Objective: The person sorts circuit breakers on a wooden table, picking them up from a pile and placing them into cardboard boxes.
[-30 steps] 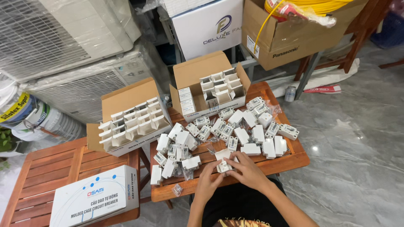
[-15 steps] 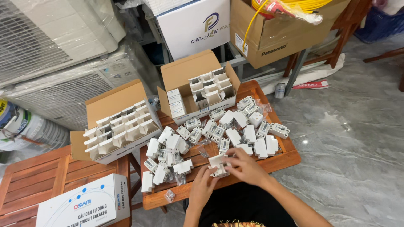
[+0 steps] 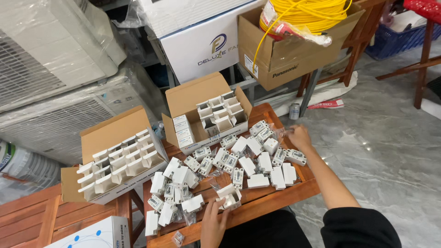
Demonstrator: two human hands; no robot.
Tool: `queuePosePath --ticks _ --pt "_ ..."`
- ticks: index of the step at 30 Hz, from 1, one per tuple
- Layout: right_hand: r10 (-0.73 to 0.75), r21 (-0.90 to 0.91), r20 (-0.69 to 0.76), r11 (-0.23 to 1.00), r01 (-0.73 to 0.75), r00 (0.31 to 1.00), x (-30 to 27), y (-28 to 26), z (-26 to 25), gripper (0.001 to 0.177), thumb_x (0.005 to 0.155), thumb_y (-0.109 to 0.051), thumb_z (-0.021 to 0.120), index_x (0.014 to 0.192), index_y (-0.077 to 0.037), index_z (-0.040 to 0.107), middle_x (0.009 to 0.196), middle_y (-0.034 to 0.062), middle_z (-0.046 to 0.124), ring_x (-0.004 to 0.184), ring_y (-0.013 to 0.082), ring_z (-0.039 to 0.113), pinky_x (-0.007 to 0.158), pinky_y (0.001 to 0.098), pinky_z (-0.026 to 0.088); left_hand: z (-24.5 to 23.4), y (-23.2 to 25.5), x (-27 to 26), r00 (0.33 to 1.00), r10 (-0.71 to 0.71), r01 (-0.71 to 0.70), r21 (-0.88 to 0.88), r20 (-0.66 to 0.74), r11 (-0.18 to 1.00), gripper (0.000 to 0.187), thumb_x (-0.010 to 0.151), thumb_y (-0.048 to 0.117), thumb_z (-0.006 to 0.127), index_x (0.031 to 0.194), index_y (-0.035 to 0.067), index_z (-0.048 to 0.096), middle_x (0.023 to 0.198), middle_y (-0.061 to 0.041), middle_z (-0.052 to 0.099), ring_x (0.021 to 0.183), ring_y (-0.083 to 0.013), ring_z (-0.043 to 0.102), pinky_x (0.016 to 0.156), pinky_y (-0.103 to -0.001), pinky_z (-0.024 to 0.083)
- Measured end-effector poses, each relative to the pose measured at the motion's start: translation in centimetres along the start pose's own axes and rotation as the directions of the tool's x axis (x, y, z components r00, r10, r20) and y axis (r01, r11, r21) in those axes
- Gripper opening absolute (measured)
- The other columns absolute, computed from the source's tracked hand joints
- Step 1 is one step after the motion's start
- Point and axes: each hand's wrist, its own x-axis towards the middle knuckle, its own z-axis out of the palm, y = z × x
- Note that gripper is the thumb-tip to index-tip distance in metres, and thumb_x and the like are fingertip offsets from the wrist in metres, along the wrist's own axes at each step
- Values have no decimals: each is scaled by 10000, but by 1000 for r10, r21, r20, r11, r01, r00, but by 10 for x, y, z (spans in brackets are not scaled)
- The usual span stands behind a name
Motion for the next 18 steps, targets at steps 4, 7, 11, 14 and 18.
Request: queuePosePath --ticks 4,7,11,14,18 --pt "-30 -35 42 999 31 999 19 19 21 545 1024 -483 785 1368 -63 826 1403 202 789 1371 398 681 1164 529 499 11 -17 -7 1000 -6 6 -27 -12 1000 323 1061 197 773 1378 181 720 1463 -119 681 1356 -315 700 1038 -373 560" --pt "-7 15 29 1000 7 1000 20 20 27 489 1017 -469 815 1287 -67 872 1322 146 849 1252 335 761 1086 490 549 16 -23 -8 998 -60 60 -18 -3 998 352 1052 223 781 1401 224 733 1573 -122 663 1517 -329 605 1088 -427 554" --pt "-68 60 -75 996 72 995 50 55 43 175 988 -207 811 1105 -110 898 1138 81 882 1124 275 779 1044 431 549 18 -32 -6 999 -30 30 -11 -12 999 360 1047 222 791 1402 205 734 1476 -116 706 1492 -324 623 1037 -400 566" --pt "-30 140 -91 989 43 995 23 26 21 89 1015 -179 822 1060 -123 875 1084 69 858 1053 219 757 935 403 562 11 -19 -4 999 -10 9 -39 -38 999 315 1042 215 796 1351 179 742 1309 -69 714 1247 -285 736 951 -324 576" --pt "-51 205 -77 977 66 996 7 9 8 55 991 -198 861 1010 -148 848 1042 37 857 992 190 754 897 380 546 14 -21 -5 999 -46 45 -22 -20 999 356 1034 228 798 1385 235 739 1453 -73 720 1449 -279 665 928 -347 595"
